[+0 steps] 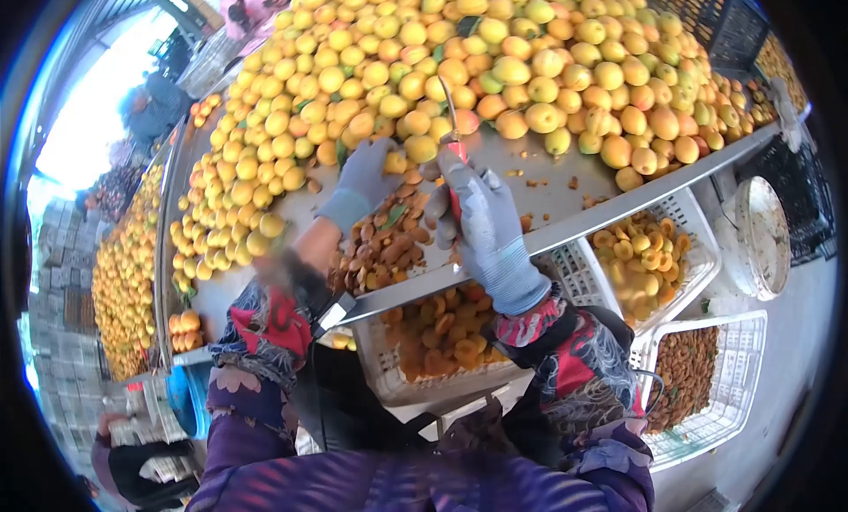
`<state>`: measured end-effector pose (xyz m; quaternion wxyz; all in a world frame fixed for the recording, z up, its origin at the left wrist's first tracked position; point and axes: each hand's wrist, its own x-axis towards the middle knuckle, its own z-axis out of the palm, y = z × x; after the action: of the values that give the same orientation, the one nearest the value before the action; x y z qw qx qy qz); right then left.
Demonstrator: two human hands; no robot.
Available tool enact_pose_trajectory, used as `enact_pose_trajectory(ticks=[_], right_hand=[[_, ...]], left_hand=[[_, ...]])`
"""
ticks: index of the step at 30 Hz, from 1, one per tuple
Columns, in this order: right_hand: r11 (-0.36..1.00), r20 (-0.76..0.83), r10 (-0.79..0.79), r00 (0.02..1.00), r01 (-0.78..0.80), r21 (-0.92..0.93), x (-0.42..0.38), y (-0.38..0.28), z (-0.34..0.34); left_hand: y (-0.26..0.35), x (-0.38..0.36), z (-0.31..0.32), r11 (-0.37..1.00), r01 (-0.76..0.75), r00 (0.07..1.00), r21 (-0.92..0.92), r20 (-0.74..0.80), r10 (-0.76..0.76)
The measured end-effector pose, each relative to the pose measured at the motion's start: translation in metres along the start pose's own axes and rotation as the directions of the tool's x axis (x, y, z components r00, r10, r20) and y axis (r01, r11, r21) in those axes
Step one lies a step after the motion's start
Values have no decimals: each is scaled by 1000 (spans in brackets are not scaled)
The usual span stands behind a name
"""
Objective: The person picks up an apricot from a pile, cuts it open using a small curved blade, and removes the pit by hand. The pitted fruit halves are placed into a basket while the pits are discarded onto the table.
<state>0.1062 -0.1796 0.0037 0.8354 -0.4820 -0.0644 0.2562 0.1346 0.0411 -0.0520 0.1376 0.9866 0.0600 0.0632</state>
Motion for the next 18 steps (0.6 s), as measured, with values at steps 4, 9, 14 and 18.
enact_pose_trajectory(ticks=[4, 9, 14, 18], right_hand=[[996, 263, 21, 965, 3, -91, -6, 17, 8], [966, 384, 99, 918, 5, -260, -34, 43, 49], [848, 509, -9, 861, 276, -452, -58, 61, 86], [679, 576, -102, 811, 480, -556, -69, 81, 95]], left_hand=[[-10, -3, -10, 969, 61, 985, -238, -141, -96], [-22, -17, -41, 402, 273, 902, -874, 88, -422], [-20, -52, -73, -271, 120, 867, -955, 234, -441], [-30, -73, -82, -383, 23, 857, -923, 216, -469]])
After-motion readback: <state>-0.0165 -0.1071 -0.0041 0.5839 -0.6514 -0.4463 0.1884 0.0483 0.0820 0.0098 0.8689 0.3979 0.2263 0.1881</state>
